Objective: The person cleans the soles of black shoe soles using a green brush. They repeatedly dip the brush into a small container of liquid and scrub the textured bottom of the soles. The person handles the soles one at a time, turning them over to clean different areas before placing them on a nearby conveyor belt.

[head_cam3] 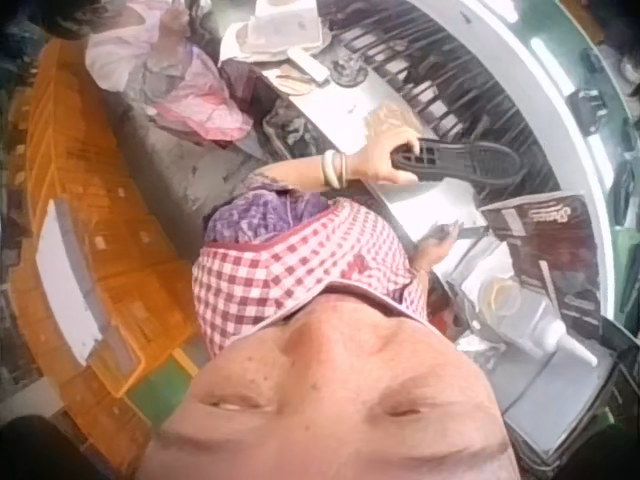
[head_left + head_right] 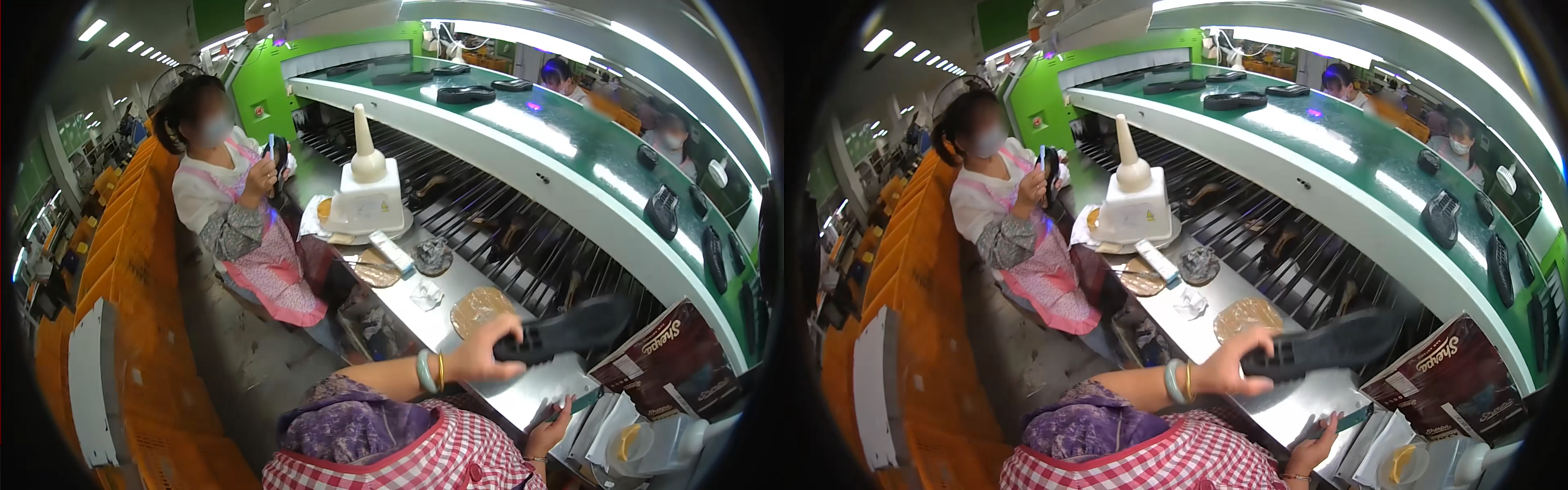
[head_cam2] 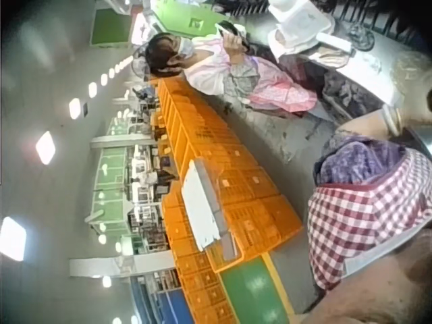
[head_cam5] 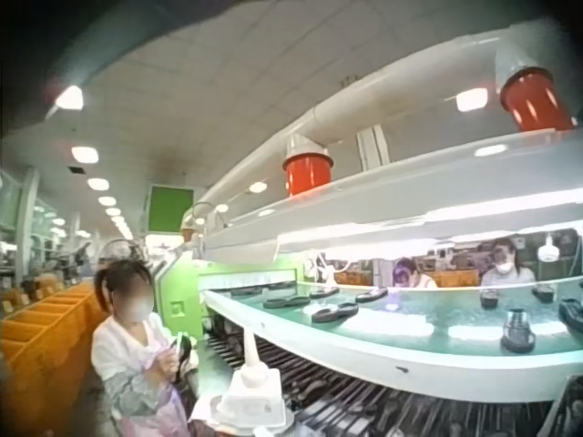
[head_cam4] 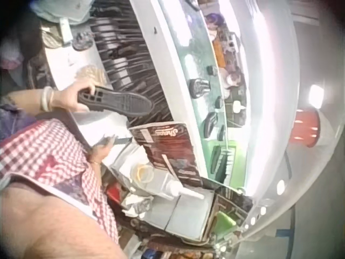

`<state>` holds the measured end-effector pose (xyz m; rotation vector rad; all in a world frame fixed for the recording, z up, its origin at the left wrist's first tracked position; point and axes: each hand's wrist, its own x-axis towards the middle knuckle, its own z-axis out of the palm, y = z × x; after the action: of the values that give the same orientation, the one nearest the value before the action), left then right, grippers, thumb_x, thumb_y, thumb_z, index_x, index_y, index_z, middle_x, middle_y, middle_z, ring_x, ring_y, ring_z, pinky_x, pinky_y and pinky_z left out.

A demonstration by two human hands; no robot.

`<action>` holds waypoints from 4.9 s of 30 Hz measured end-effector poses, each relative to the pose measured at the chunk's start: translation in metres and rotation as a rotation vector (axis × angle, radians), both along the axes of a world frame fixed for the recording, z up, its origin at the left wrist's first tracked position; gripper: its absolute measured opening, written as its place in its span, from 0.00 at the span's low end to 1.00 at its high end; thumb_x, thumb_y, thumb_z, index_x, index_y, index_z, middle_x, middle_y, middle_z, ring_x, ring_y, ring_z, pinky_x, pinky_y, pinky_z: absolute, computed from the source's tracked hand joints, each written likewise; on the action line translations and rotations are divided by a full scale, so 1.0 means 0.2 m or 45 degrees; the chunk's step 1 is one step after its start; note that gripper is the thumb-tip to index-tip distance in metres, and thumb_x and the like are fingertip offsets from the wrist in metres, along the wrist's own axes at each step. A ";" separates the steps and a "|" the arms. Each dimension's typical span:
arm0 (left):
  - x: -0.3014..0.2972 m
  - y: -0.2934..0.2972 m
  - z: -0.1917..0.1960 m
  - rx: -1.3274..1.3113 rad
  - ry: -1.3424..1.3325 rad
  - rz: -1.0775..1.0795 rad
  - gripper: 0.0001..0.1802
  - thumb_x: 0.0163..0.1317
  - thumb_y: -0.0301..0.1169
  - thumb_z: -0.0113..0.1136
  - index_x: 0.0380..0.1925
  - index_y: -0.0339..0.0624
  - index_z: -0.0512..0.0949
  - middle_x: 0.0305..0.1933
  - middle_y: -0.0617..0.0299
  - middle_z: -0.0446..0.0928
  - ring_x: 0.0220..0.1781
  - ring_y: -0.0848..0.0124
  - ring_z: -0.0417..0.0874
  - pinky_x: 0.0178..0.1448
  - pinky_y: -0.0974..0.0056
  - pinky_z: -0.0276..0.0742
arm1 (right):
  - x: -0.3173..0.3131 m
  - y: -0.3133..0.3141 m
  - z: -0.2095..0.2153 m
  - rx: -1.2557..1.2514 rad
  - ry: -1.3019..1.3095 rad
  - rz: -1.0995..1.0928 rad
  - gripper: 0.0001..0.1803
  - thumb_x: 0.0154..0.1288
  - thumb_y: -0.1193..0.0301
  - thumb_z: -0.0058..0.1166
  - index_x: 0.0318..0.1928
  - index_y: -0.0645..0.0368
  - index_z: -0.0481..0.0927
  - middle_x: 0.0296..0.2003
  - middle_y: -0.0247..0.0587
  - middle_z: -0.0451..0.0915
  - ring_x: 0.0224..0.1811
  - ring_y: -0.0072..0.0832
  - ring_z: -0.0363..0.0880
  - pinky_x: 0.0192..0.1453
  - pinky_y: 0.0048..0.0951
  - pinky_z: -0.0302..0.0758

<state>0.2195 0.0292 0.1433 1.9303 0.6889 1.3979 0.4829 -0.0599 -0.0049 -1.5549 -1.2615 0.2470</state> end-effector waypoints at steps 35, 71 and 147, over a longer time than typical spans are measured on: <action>0.40 -0.11 -0.69 -2.025 -0.819 -1.262 0.25 0.61 0.51 0.51 0.48 0.44 0.75 0.39 0.54 0.81 0.38 0.60 0.84 0.41 0.53 0.78 | 0.01 -0.06 0.04 0.056 -0.129 -0.037 0.24 0.62 0.81 0.40 0.60 0.65 0.67 0.53 0.53 0.73 0.48 0.40 0.76 0.53 0.34 0.73; 0.70 -0.13 -0.31 -1.701 -0.535 -1.236 0.36 0.67 0.55 0.37 0.67 0.46 0.51 0.62 0.45 0.64 0.60 0.48 0.71 0.55 0.51 0.78 | 0.99 -0.45 0.66 -0.084 0.269 -0.717 0.14 0.61 0.66 0.58 0.42 0.63 0.81 0.25 0.38 0.80 0.28 0.21 0.80 0.31 0.19 0.72; 0.67 -0.04 -0.36 -1.978 -1.070 -1.130 0.45 0.61 0.69 0.25 0.66 0.47 0.54 0.62 0.48 0.64 0.62 0.50 0.68 0.58 0.46 0.74 | -0.11 -0.19 0.67 0.069 0.459 0.125 0.07 0.64 0.77 0.50 0.38 0.67 0.79 0.26 0.41 0.81 0.26 0.21 0.80 0.30 0.19 0.75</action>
<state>0.3531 0.0216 0.0705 0.2052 0.2095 0.5290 0.4610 -0.0979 0.1282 -1.3324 -1.0503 0.5276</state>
